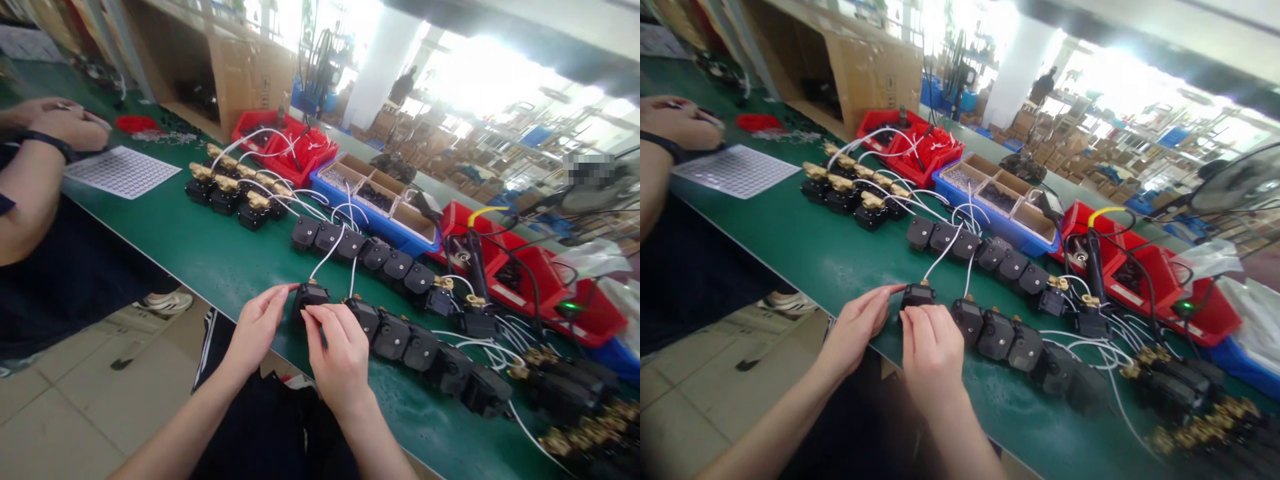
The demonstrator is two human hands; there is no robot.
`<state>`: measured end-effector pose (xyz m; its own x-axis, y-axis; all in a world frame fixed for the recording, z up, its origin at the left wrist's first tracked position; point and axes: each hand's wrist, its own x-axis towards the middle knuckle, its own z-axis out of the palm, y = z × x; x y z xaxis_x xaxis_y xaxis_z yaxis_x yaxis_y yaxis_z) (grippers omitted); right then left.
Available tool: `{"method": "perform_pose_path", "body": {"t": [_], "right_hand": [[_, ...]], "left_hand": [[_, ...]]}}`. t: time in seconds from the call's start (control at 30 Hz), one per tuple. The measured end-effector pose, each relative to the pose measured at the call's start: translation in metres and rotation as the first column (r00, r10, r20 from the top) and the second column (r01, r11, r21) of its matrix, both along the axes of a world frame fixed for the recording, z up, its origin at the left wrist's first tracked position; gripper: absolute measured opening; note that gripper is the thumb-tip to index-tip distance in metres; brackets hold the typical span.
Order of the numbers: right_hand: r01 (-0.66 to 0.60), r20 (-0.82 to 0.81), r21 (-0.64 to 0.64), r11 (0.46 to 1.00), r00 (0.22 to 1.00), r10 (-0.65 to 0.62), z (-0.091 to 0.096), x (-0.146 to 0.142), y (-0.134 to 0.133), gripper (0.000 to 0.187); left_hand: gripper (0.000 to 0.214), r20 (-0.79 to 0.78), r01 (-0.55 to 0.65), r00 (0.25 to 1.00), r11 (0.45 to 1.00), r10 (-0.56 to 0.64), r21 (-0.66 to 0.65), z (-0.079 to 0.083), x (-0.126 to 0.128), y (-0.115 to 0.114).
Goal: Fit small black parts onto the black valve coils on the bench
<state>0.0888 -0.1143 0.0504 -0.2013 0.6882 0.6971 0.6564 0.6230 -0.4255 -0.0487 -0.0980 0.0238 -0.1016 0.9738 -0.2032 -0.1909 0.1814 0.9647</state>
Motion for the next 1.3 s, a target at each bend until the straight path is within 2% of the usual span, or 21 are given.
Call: {"method": "perform_pose_path", "body": {"t": [0.1,0.27,0.47,0.77,0.93,1.0,1.1,1.17,1.2,1.23,1.3], "right_hand": [[-0.001,0.034,0.021,1.0,0.999,0.0,-0.002,0.0,0.003,0.009],[-0.001,0.054,0.02,1.0,0.999,-0.001,-0.003,0.001,0.004,0.009],[-0.009,0.05,-0.007,1.0,0.999,0.009,-0.001,0.002,0.005,0.009],[0.006,-0.03,-0.212,0.977,0.999,-0.013,0.009,0.007,0.012,0.008],[0.026,-0.005,-0.329,0.944,1.0,-0.029,0.02,0.011,0.019,0.016],[0.018,-0.009,-0.314,0.949,1.0,-0.022,0.025,0.013,0.02,0.015],[0.034,-0.061,-0.184,0.982,0.997,-0.046,0.031,0.017,0.012,0.011],[0.051,-0.109,-0.114,0.992,0.992,-0.063,0.034,0.019,0.0,0.012],[0.05,-0.133,-0.104,0.993,0.989,-0.064,0.035,0.019,-0.009,0.013],[0.043,-0.157,-0.109,0.993,0.986,-0.06,0.035,0.018,-0.017,0.015],[0.019,-0.213,-0.135,0.991,0.976,-0.048,0.035,0.015,-0.036,0.018]], "left_hand": [[0.056,-0.025,0.097,0.995,0.995,-0.097,0.002,-0.003,-0.001,0.007],[0.058,-0.001,0.094,0.996,0.995,-0.094,-0.021,-0.006,0.0,0.01],[0.056,0.047,0.081,0.996,0.997,-0.08,-0.019,0.0,0.002,0.009],[0.057,0.161,0.041,0.987,0.997,-0.029,-0.072,0.006,0.006,0.008],[0.058,0.17,0.045,0.985,0.996,-0.031,-0.077,0.004,0.006,0.01],[0.057,0.176,0.052,0.984,0.996,-0.038,-0.076,0.003,0.006,0.01],[0.049,0.231,0.015,0.973,0.997,0.001,-0.069,0.006,0.003,0.005],[0.039,0.34,-0.067,0.937,0.997,0.079,-0.047,0.014,0.0,-0.004],[0.034,0.431,-0.09,0.896,0.994,0.104,-0.054,0.019,-0.002,-0.011],[0.031,0.535,-0.083,0.837,0.993,0.114,-0.08,0.025,-0.003,-0.018],[0.03,0.719,0.02,0.685,0.984,0.115,-0.176,0.037,-0.003,-0.035]]}}
